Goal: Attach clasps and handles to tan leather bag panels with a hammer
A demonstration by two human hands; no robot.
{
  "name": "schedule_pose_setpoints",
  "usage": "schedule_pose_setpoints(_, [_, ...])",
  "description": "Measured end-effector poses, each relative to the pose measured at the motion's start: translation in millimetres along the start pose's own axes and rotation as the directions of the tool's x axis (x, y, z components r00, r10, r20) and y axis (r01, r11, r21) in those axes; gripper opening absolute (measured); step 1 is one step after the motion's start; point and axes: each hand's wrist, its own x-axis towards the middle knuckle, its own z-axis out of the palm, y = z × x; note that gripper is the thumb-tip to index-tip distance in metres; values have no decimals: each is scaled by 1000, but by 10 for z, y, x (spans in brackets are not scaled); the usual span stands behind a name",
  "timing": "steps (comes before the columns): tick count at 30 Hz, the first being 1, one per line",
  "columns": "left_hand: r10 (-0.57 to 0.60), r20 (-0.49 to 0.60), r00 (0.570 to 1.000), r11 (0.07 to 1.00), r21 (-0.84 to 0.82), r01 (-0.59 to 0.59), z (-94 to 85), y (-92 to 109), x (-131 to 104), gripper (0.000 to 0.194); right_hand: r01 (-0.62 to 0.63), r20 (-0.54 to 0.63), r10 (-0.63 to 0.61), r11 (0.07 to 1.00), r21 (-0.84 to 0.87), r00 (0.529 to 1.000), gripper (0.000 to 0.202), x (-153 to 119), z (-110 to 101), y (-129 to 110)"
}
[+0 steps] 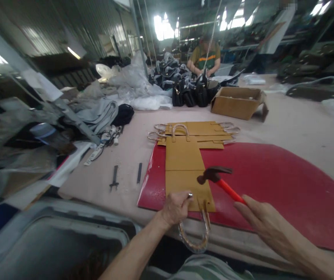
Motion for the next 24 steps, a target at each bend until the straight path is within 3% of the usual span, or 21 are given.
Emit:
schedule_pose_setpoints(2, [21,-4,1000,1000,20,-21,6,-1,13,14,-170,83,167,985,35,982,43,118,107,284])
schedule_pose_setpoints(4, [42,-12,999,998,39,-42,0,-5,12,14,-271,23,278,949,-159,960,37,222,203,453])
schedule_pose_setpoints(6, [43,-9,999,998,42,-42,-16,-3,-7,16,-231,-119,200,893,-387,973,34,276,286,448])
schedule_pose_setpoints(8, [29,2,1000,999,21,-29,-29,4,-28,18,-117,-217,11,868,-482,976,37,288,394,285])
schedule_pose_setpoints(10, [0,19,1000,1000,-28,1,-21,20,-33,19,-18,-274,-101,916,-401,956,39,275,567,46])
schedule_pose_setpoints(13, [-187,18,982,963,-195,187,23,64,19,19,144,-191,-198,954,-263,961,43,219,914,-260])
schedule_pose_setpoints(14, [-304,-6,953,909,-300,288,30,72,55,21,137,-219,-198,954,-267,955,46,196,1022,-316])
schedule_pose_setpoints(16, [-557,-70,827,717,-543,437,-14,45,157,27,135,-236,-199,956,-260,951,52,157,1180,-356])
schedule_pose_setpoints(18, [-693,-110,713,580,-672,461,-170,-69,288,33,143,-259,-209,958,-250,943,54,130,1242,-335])
schedule_pose_setpoints(19, [-705,-140,695,592,-655,469,-294,-162,355,34,145,-278,-214,958,-246,936,53,119,1243,-322])
schedule_pose_setpoints(20, [-688,-175,704,651,-578,493,-442,-276,417,33,139,-305,-214,958,-249,928,53,106,1231,-315])
schedule_pose_setpoints(22, [-640,-283,714,768,-257,587,-774,-541,505,30,90,-359,-189,957,-276,914,50,71,1190,-325])
schedule_pose_setpoints(24, [-617,-398,679,696,127,707,-1086,-800,523,26,19,-373,-141,950,-312,917,45,15,1153,-350])
